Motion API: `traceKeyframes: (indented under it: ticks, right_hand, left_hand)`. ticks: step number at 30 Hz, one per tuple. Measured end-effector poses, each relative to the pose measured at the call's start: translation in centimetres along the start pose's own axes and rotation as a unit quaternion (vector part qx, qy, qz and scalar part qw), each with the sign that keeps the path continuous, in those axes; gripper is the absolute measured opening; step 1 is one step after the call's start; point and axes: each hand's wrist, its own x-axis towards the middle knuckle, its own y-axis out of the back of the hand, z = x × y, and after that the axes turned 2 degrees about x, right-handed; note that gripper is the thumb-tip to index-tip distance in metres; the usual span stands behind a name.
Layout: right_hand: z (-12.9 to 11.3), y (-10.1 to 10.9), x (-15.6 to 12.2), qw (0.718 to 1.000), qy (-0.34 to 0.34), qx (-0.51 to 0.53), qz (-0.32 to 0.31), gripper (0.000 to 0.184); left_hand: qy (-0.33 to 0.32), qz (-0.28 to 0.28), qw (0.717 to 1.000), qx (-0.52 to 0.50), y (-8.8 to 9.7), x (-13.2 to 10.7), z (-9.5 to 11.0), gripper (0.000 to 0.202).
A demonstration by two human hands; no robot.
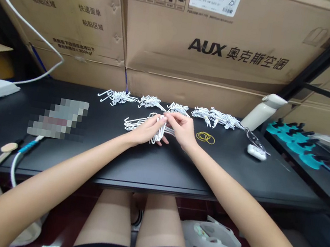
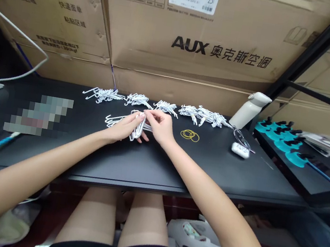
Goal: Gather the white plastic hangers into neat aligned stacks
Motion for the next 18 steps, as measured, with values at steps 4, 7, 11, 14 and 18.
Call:
traceKeyframes:
  ticks: [4, 7, 11, 14, 18]
  right_hand:
    - [0.3, -0.3, -0.1, 1.000, 0.024, -0.013, -0.013, 0.031]
    - [0.2, -0.5, -0.2, 1.000, 0.006, 0.024, 0.002, 0.027]
    - [-0.2, -0.6, -0.3, 1.000, 0.007, -0.012, 0.016, 0.019]
    - [-0.6, -0.5, -0.1, 0.999, 0.019, -0.033, 0.005, 0.014]
    - [-0.4, -0.1, 0.4, 0.998, -0.008, 0.014, 0.053, 0.013]
  left_hand:
    - [0.032, 0.016, 0.999, -0.040, 0.0, 0.0, 0.4, 0.033]
    - [0.039, 0.023, 0.998, -0.037, 0.0, 0.1, 0.6, 0.033]
    - [0.033, 0.046, 0.997, -0.043, -0.3, 0.0, 0.8, 0.034]
    - [0.027, 0.060, 0.996, -0.063, -0.3, -0.1, 1.0, 0.028]
    - [0.006, 0.069, 0.991, -0.114, 0.2, -0.2, 1.7, 0.022]
